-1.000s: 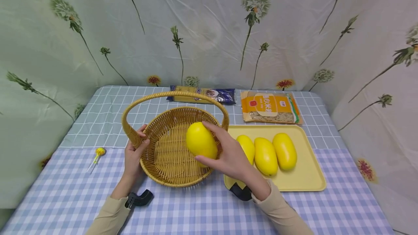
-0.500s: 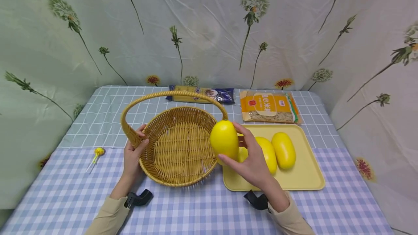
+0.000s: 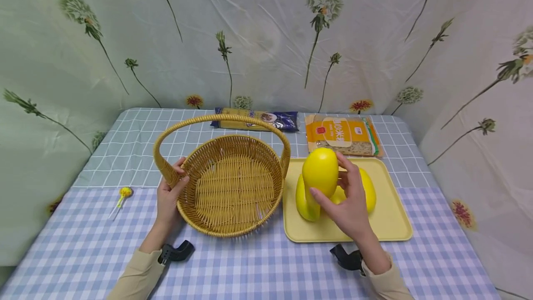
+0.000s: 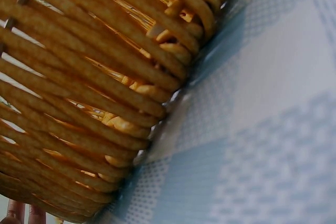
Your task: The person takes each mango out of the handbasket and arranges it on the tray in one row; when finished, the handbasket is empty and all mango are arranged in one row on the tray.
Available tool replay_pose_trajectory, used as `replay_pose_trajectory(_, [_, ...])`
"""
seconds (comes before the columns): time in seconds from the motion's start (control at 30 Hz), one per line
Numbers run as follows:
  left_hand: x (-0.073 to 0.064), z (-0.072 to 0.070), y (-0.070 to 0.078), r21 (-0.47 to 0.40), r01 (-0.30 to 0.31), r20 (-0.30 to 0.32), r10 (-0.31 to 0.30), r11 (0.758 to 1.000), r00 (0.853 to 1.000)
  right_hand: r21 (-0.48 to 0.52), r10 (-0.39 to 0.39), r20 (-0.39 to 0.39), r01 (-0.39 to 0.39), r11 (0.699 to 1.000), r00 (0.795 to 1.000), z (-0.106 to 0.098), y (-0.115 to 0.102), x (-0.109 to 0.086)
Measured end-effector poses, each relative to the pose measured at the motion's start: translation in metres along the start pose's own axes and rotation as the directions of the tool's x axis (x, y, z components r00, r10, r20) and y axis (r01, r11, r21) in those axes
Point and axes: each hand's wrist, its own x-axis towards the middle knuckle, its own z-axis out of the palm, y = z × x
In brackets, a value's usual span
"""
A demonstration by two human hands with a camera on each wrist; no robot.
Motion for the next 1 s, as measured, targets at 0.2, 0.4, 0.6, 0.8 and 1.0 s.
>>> replay_pose_trajectory(0.2, [0.001,0.0,0.0,0.002,-0.008,0.009,0.008,1.0,1.0,-0.04,0.172,-0.097,-0.177,0.983,0.98,-0.019,0.012,-0.004])
replay_pose_trajectory(0.4, [0.001,0.0,0.0,-0.011,-0.013,0.0,0.013,1.0,1.0,-0.034,0.265,-0.228,-0.28,0.959,0.937,-0.035,0.023,-0.009])
replay_pose_trajectory(0.6, [0.001,0.0,0.0,-0.022,0.002,0.0,-0.002,1.0,1.0,0.117,0.374,-0.359,-0.356,0.927,0.855,-0.054,0.037,-0.011])
replay_pose_trajectory(0.8, [0.0,0.0,-0.001,-0.029,-0.008,0.0,0.008,1.0,1.0,0.02,0.437,-0.419,-0.473,0.881,0.796,-0.073,0.047,-0.011])
replay_pose_trajectory(1.0, [0.0,-0.001,-0.001,-0.026,-0.018,0.003,0.018,0.999,1.0,-0.069,0.478,-0.424,-0.554,0.83,0.769,-0.091,0.06,-0.011])
